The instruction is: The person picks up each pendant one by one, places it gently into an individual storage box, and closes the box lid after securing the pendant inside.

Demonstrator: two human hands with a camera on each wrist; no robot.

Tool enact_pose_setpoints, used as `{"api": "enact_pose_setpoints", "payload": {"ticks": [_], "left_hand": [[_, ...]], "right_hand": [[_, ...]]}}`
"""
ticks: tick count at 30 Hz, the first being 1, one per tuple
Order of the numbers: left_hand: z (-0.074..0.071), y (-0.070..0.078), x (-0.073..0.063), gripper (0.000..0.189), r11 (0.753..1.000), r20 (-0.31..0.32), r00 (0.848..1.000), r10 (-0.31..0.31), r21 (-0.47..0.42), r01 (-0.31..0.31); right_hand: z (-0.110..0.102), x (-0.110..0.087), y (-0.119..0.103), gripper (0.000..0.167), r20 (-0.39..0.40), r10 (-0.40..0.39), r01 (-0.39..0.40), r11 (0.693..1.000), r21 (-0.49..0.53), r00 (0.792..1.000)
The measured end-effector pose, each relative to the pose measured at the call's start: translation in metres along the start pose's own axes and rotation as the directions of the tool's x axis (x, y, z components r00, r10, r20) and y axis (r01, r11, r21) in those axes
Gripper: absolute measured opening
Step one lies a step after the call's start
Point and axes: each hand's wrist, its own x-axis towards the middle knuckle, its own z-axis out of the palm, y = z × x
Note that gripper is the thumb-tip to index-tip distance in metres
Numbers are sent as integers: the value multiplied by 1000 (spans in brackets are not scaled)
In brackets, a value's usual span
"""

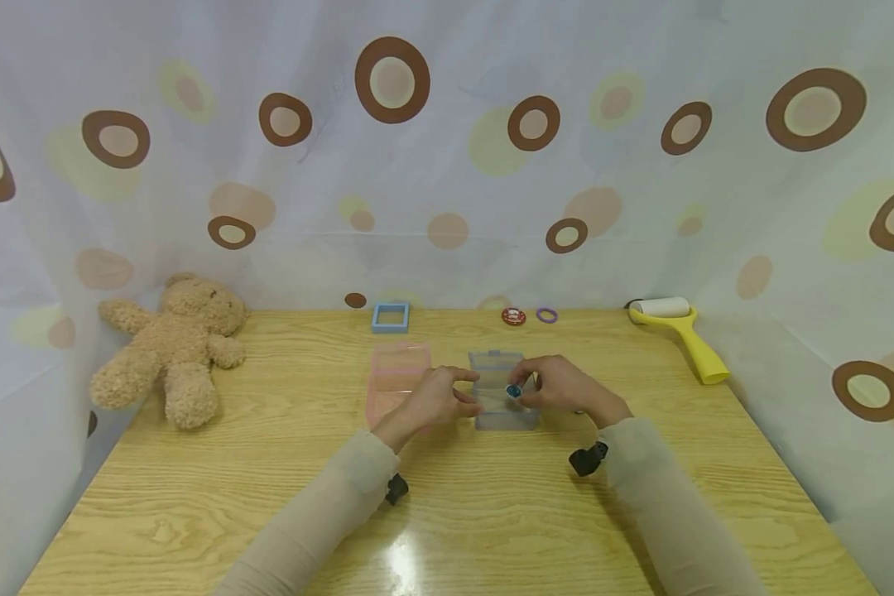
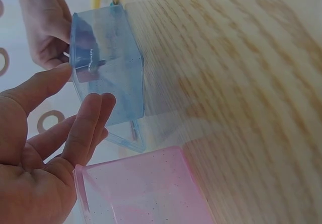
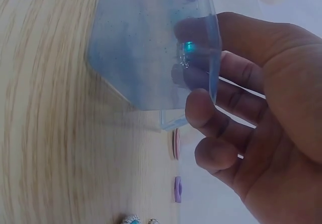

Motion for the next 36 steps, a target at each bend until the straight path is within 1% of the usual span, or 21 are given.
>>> {"api": "enact_pose_setpoints", "payload": {"ticks": [7, 12, 18, 26, 31, 36], "left_hand": [[-1, 0, -1, 62, 1000, 4, 1000, 3, 2, -3], [-1, 0, -1, 62, 1000, 1, 1000, 0, 15, 0], [-1, 1, -1, 62, 1000, -8, 1000, -7, 19, 7], [-1, 1, 0, 63, 1000, -7, 1000, -22, 4, 22], [-1, 2, -1, 63, 1000, -2, 1000, -19, 4, 19], [-1, 2, -1, 62, 1000, -2, 1000, -18, 11, 18]], "right_hand": [[2, 1, -4, 22, 35, -13, 14, 1000, -16, 999], [3, 1, -4, 21, 35, -31, 32, 999, -43, 999], [5, 1, -5, 20, 33, -30, 32, 997, -67, 999], [5, 2, -6, 23, 28, -29, 31, 998, -63, 999], [4, 1, -7, 25, 22, -29, 31, 998, -62, 999], [3, -1, -4, 26, 3, -4, 4, 999, -36, 1000]]}}
